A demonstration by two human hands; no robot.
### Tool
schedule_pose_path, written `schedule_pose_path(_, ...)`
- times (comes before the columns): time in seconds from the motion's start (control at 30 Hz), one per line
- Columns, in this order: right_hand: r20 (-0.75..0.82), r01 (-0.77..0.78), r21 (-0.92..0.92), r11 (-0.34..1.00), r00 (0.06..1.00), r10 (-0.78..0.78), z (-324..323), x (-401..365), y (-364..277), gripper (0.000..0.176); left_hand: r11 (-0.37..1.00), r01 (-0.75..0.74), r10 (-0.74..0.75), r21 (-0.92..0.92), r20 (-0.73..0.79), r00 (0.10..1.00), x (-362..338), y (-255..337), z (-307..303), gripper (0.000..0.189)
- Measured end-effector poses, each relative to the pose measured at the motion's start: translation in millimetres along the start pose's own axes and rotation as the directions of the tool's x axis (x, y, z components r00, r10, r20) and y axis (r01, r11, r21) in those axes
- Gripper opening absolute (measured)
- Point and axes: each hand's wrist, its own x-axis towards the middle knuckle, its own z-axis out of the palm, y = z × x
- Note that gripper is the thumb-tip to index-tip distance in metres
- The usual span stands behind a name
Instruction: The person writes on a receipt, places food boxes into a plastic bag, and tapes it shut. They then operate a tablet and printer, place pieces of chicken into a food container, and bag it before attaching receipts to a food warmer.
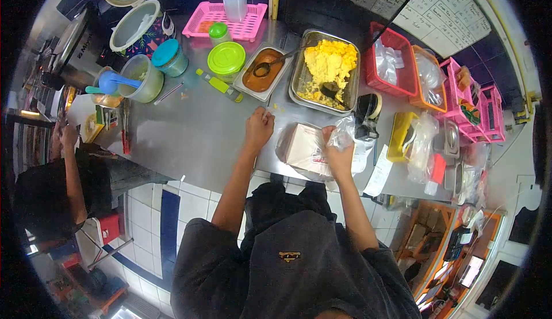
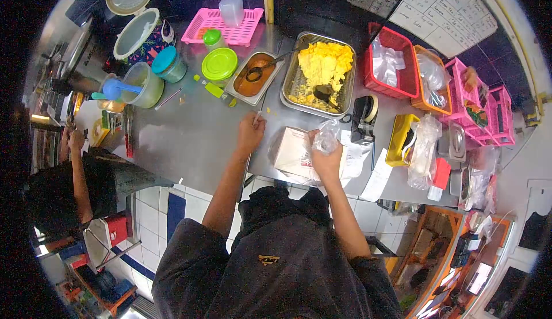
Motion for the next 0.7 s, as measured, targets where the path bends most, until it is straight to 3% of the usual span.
schedule_pose_path(0.1,0.012,0.022,-0.029,0.999,1.000,-0.021,-0.7,1.4,1.6,0.014,0.999,-0.030,0.031,0.016,-0.061,0.998,-2.5,6.1,-10.0,0.008)
schedule_pose_path(0.2,0.019,-0.056,-0.020,0.998,0.998,0.056,-2.6,1.7,2.1,0.014,0.999,-0.018,0.017,0.044,0.012,1.000,-4.8,-2.4,-15.0,0.012)
schedule_pose_path(0.27,0.042,-0.076,0.035,0.997,0.996,0.074,-3.5,0.8,3.6,0.015,0.992,0.034,-0.027,-0.121,0.057,0.998,-6.1,-12.7,-11.1,0.007)
schedule_pose_path(0.3,0.039,-0.076,0.037,0.996,0.996,0.075,-3.0,-0.5,5.1,0.015,0.992,0.032,-0.025,-0.121,0.060,0.998,-9.7,-1.4,-16.3,0.007)
schedule_pose_path(0.37,-0.004,0.044,0.055,0.997,0.999,-0.044,0.2,0.1,7.2,0.008,0.861,0.222,-0.178,-0.458,0.139,0.974,-18.9,56.1,-42.0,0.008)
schedule_pose_path(0.43,-0.002,0.010,0.044,0.999,1.000,-0.010,-1.3,-2.2,-2.7,0.008,0.775,0.182,-0.107,-0.605,0.159,0.981,-39.5,112.8,-68.2,0.008)
schedule_pose_path(0.47,0.010,-0.024,0.029,0.999,1.000,0.023,-1.2,-2.2,-6.9,0.009,0.751,0.129,-0.042,-0.648,0.148,0.988,-56.9,150.7,-85.5,0.007)
schedule_pose_path(0.5,0.019,-0.018,0.041,0.999,1.000,0.017,-1.6,-2.1,-6.1,0.011,0.815,0.027,0.079,-0.579,0.157,0.984,-71.7,185.4,-107.4,0.004)
schedule_pose_path(0.53,0.017,-0.027,0.051,0.998,1.000,0.026,-3.1,-3.3,-3.8,0.011,0.686,-0.219,0.364,-0.694,0.067,0.929,-86.3,210.5,-118.0,0.008)
schedule_pose_path(0.6,0.032,-0.044,-0.008,0.999,0.999,0.044,-4.5,0.8,-1.8,0.012,0.429,-0.389,0.656,-0.816,-0.015,0.755,-90.9,252.9,-138.8,0.022)
schedule_pose_path(0.63,0.021,-0.024,-0.088,0.996,0.999,0.026,-3.7,0.6,-6.8,0.009,0.275,-0.411,0.772,-0.869,-0.056,0.634,-93.2,273.9,-149.1,0.028)
schedule_pose_path(0.7,0.028,-0.043,-0.052,0.998,0.999,0.044,-4.6,-0.6,-7.8,0.009,0.049,-0.399,0.793,-0.916,-0.207,0.572,-91.6,287.0,-149.3,0.029)
